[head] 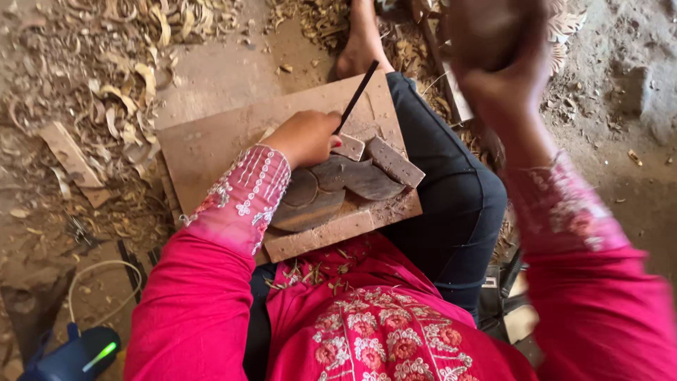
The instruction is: The person carves a decorative pattern into a piece of wood using a chisel and a wooden mallet. They repeatedly strike the chisel to shape the wood, creating curved and circular designs.
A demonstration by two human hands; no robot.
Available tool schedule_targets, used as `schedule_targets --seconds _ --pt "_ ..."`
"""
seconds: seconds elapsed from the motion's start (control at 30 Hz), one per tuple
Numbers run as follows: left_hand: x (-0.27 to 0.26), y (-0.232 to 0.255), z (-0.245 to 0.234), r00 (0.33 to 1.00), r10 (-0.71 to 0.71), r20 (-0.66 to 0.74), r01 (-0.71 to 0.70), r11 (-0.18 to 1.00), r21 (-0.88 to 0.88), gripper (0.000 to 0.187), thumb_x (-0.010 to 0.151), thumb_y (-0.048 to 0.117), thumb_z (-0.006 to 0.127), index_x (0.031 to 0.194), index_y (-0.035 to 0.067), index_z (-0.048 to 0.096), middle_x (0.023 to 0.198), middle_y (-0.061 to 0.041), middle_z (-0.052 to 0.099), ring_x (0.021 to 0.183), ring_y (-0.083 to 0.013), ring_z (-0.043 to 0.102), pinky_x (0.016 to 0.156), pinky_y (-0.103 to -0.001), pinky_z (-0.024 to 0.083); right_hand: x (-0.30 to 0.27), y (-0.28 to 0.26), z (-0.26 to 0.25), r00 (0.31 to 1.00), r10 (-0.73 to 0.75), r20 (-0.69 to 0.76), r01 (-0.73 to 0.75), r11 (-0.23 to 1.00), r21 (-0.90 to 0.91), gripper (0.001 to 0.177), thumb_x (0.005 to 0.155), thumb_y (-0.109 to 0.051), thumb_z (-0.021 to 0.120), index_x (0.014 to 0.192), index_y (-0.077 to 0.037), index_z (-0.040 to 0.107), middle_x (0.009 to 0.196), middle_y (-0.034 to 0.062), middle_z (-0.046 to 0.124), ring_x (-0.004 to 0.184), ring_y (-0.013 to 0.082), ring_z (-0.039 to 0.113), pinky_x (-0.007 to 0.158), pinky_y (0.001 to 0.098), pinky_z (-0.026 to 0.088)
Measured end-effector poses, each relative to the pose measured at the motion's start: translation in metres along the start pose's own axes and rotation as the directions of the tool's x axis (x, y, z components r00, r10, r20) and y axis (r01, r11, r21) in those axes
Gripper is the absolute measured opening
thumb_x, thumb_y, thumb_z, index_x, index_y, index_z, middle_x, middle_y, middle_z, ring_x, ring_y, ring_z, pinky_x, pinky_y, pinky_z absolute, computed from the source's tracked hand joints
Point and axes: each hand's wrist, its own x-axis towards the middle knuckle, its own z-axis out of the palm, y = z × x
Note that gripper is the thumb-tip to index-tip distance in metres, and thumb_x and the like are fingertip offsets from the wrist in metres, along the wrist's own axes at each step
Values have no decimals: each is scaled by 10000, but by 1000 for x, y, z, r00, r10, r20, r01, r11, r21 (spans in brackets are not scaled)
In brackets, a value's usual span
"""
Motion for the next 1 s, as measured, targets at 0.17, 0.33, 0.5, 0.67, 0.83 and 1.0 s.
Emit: schedule_targets --seconds 0.17,0.33,0.5,0.67,0.83,1.0 --pt "-8 4 -2 999 -23 -22 23 1000 11 299 908 261 712 1046 9 630 871 -265 701 887 -460 680 786 -534 528 -9 -5 5 961 -79 265 178 910 -375 772 826 -224 874 1513 -119 538 1275 142 683 1157 347 684 954 474 570" --pt "-16 4 6 998 -45 -52 46 999 20 297 917 255 708 1055 5 624 843 -267 703 855 -462 685 773 -549 529 -4 8 4 994 3 -105 17 982 190 949 781 -242 881 1477 -111 250 1324 175 554 1122 301 669 908 445 649" --pt "-20 8 1 995 -67 -67 68 998 -1 298 891 235 716 1036 -6 617 851 -277 697 846 -478 677 760 -553 528 -1 16 13 999 -32 42 41 975 -220 1119 646 -157 905 1597 -66 322 1391 239 573 1199 344 628 999 469 553" --pt "-29 9 8 989 -59 -136 58 998 -8 288 903 226 709 1028 -14 612 845 -280 691 854 -484 674 764 -556 529 -13 14 16 963 -228 -142 202 964 -172 1008 796 -163 967 1547 -59 304 1364 205 602 1276 351 652 1090 474 554" --pt "-25 3 8 987 -31 -160 30 999 -11 268 883 236 719 984 4 633 866 -269 695 881 -481 671 798 -557 526 -4 0 14 950 -15 311 70 984 -166 953 747 -272 904 1548 -107 413 1434 192 623 1227 325 657 1022 426 539" --pt "-49 18 11 965 10 -262 -1 999 34 227 924 224 689 980 10 637 811 -251 696 868 -477 664 860 -553 523 -23 4 13 1000 4 11 -5 996 87 1102 751 -261 976 1576 -19 286 1502 202 523 1432 314 527 1216 422 455"
